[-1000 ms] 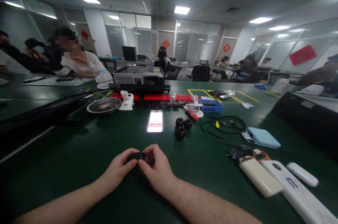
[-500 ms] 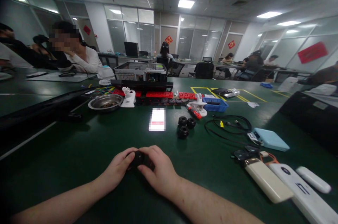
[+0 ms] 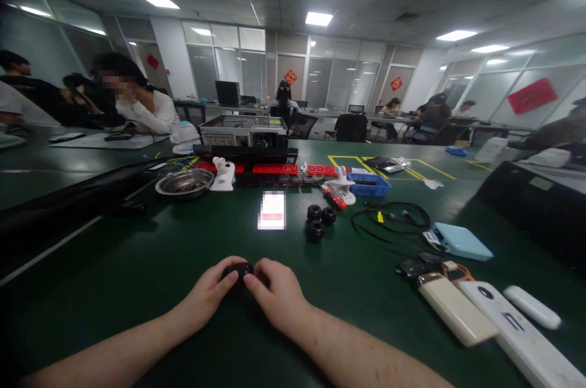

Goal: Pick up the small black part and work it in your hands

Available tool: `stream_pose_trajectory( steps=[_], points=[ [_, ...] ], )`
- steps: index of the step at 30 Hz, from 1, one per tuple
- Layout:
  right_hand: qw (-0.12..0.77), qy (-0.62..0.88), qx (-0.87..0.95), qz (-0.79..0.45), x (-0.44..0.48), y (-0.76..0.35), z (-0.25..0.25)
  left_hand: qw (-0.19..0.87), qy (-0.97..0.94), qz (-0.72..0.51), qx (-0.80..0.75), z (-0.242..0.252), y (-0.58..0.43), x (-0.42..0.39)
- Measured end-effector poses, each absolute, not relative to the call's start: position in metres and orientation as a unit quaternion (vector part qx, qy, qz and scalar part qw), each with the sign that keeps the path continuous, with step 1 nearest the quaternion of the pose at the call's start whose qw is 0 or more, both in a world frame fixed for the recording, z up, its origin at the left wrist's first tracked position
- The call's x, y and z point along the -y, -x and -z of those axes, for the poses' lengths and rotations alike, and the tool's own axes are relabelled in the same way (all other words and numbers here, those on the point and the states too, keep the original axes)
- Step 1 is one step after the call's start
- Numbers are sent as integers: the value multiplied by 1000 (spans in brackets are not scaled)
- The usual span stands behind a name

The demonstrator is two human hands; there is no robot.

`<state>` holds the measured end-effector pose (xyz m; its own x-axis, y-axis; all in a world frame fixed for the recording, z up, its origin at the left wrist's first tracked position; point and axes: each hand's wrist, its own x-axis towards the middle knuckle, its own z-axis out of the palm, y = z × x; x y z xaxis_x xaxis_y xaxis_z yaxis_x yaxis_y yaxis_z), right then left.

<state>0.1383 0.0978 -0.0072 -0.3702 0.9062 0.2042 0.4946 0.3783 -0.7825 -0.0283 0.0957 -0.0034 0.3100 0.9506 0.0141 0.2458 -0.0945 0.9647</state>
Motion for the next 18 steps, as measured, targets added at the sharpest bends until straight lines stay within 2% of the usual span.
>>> stream_pose_trajectory(
  steps=[5, 10, 15, 18],
  points=[
    [342, 406, 789, -309, -99, -142, 4, 527, -629, -341, -458, 9, 30, -98],
    [340, 380, 796, -326, -104, -145, 8, 522, -622, -349, -468, 4, 28, -98],
    [376, 410, 750, -358, -107, -144, 11, 515, -636, -336, -466, 1, 28, -97],
    [348, 437, 752, -349, -110, -144, 13, 515, -638, -328, -468, 3, 27, -97]
  ],
)
